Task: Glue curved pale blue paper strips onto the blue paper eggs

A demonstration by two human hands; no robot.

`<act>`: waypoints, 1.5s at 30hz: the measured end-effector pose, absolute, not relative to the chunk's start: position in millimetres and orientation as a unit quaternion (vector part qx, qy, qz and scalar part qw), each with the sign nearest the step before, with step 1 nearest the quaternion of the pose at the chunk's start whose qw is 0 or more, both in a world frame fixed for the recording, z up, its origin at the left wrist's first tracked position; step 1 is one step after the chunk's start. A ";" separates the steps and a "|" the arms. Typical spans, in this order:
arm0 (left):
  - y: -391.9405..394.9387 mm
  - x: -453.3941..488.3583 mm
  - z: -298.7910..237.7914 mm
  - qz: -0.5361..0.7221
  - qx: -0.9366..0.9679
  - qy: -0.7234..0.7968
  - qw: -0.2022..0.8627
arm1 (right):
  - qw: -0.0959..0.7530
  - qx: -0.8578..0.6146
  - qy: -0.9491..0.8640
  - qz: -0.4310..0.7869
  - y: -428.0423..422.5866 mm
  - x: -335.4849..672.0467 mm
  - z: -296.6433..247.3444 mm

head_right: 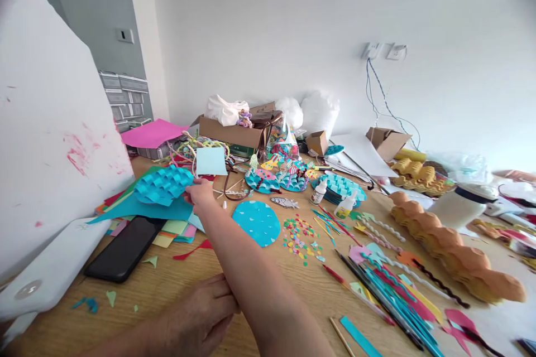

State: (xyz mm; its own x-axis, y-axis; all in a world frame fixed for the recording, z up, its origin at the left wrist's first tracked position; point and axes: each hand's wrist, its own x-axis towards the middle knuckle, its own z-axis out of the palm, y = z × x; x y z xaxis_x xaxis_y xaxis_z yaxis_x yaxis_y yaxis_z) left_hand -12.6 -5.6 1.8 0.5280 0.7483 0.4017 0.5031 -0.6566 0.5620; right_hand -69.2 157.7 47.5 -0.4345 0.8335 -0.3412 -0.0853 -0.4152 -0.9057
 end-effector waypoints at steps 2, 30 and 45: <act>-3.6 -12.1 -1.3 0.342 0.851 0.353 0.186 | 0.309 -0.435 -0.440 0.722 160.2 -77.7 45.0; 19.3 -14.6 -41.9 0.385 0.829 0.398 0.084 | 0.473 -0.418 -0.376 0.678 247.0 -16.4 89.7; 27.2 -30.3 -47.0 0.417 0.799 0.413 0.129 | 0.451 -0.397 -0.386 0.700 253.9 -19.2 99.1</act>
State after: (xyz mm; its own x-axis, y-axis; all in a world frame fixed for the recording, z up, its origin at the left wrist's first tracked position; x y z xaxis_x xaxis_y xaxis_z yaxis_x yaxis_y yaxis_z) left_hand -30.3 27.2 -47.0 0.3115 0.7673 0.5606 0.5524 -0.6263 0.5502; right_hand -19.2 253.9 99.1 -0.2768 0.9382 -0.2077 -0.3249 -0.2948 -0.8987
